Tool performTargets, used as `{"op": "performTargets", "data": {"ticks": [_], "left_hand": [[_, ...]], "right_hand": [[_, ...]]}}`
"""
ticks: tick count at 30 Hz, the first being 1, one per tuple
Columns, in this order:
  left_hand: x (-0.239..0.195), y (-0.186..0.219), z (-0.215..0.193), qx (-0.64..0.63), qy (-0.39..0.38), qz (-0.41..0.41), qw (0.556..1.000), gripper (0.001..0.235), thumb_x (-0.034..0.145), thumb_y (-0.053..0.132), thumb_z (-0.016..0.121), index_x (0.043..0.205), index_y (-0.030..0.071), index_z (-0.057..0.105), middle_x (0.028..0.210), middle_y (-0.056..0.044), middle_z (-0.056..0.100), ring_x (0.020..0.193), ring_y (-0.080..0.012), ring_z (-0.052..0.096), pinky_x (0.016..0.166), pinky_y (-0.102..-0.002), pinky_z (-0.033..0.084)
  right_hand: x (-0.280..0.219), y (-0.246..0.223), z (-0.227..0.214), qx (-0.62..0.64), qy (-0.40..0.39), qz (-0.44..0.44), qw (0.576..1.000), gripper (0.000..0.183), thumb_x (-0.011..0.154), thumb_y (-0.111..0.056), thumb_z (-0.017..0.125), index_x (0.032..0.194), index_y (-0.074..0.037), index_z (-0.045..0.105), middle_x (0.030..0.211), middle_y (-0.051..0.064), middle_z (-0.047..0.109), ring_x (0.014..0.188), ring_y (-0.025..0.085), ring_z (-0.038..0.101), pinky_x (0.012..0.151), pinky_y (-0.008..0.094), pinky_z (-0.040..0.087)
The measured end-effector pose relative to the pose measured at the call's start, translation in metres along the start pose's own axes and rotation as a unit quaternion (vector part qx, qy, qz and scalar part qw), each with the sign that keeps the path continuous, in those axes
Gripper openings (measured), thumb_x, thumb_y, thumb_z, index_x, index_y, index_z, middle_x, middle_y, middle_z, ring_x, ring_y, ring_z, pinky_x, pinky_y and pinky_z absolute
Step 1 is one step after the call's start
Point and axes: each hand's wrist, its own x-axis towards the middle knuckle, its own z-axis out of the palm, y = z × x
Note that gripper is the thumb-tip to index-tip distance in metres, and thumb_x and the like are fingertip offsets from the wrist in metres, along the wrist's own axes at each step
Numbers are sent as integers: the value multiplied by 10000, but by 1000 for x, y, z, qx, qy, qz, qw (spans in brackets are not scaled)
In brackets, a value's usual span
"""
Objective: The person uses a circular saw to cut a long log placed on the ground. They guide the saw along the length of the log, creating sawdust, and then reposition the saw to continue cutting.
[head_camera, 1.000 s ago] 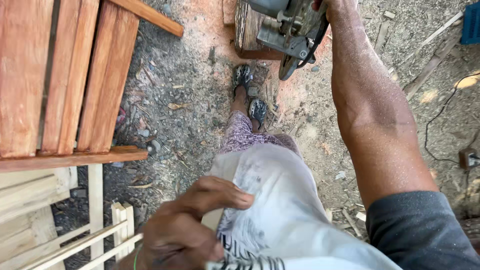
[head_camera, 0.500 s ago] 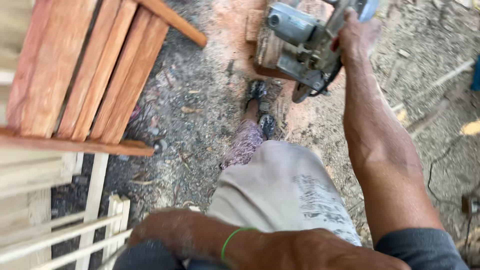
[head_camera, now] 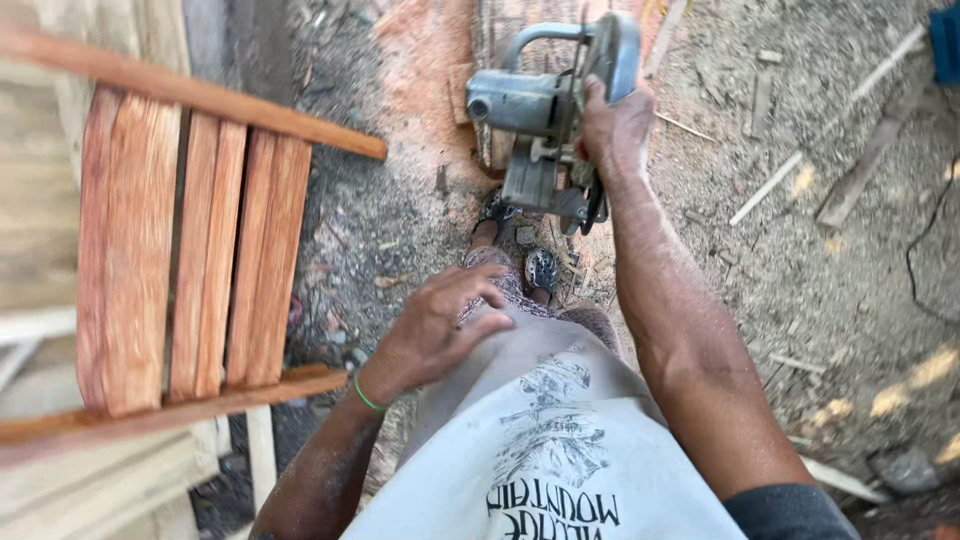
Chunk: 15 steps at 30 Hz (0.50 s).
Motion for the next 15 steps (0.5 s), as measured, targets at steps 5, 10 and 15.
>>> {"op": "performTargets", "data": {"ticks": [5, 10, 15], "left_hand": [[82, -107, -24, -19, -108, -167, 980, 256, 944, 378, 647, 944, 130, 712, 1345, -135, 670, 1026, -276, 727, 899, -433, 599], [240, -223, -5, 65, -70, -118, 988, 410, 949, 432, 744, 1016, 48, 619, 1043, -189, 659, 977, -307, 650, 852, -499, 543], [368, -298, 78, 137, -115, -77, 981, 514, 843, 264, 804, 1249, 72, 554, 1122, -179, 629, 1100, -350, 571, 921, -538, 509]], "right_hand": [[-13, 2, -26, -92, -30, -48, 994, 399, 971, -345, 687, 1120, 25, 679, 858, 192, 744, 625, 251, 721, 558, 424, 609], [-6, 18, -49, -192, 1, -51, 980, 418, 909, -381, 769, 1032, 16, 728, 847, 216, 724, 768, 361, 735, 713, 496, 587], [-30, 76, -48, -193, -17, 44, 980, 371, 958, -356, 750, 1044, 3, 718, 793, 199, 734, 688, 283, 735, 625, 434, 604]]}}
